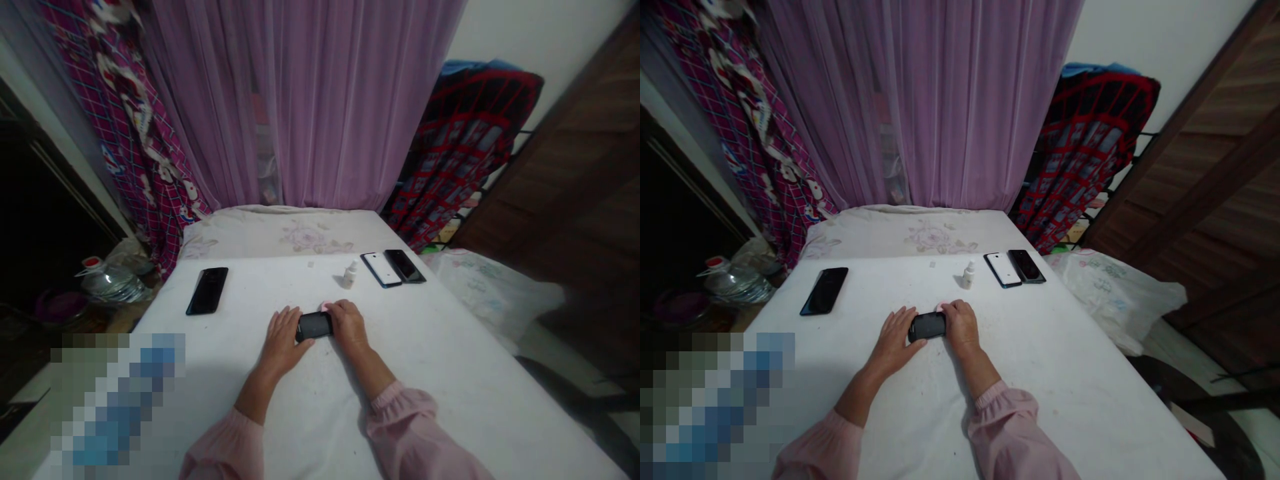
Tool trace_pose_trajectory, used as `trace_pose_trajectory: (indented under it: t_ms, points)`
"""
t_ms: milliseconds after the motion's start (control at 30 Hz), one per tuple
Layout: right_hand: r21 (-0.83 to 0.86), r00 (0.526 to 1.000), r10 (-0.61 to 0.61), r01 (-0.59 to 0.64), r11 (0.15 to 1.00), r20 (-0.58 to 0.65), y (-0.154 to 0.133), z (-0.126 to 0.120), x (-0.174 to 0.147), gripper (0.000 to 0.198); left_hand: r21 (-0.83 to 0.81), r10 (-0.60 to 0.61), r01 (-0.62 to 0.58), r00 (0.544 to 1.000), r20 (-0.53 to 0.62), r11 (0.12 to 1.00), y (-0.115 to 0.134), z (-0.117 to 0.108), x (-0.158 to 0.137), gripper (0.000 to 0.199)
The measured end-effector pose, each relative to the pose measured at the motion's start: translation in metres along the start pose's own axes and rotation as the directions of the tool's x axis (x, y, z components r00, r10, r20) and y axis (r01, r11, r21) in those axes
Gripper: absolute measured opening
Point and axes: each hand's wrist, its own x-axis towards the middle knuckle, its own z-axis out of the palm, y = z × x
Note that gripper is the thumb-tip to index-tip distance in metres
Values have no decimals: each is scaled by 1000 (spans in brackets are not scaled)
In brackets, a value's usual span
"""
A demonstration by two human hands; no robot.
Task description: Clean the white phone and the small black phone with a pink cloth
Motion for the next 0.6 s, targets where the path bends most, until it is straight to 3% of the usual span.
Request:
trace_pose_trajectory:
  t_ms: [233, 600]
  points:
    - [80, 999, -48, 49, 996, -15, 7, -10, -32, 27, 0, 28, -28, 999, 15, 1000, -4, 2, 0, 61]
    - [110, 999, 42, -41, 993, -6, 5, 4, 3, 25, 7, 33, -34, 999, 31, 999, 0, -3, -3, 62]
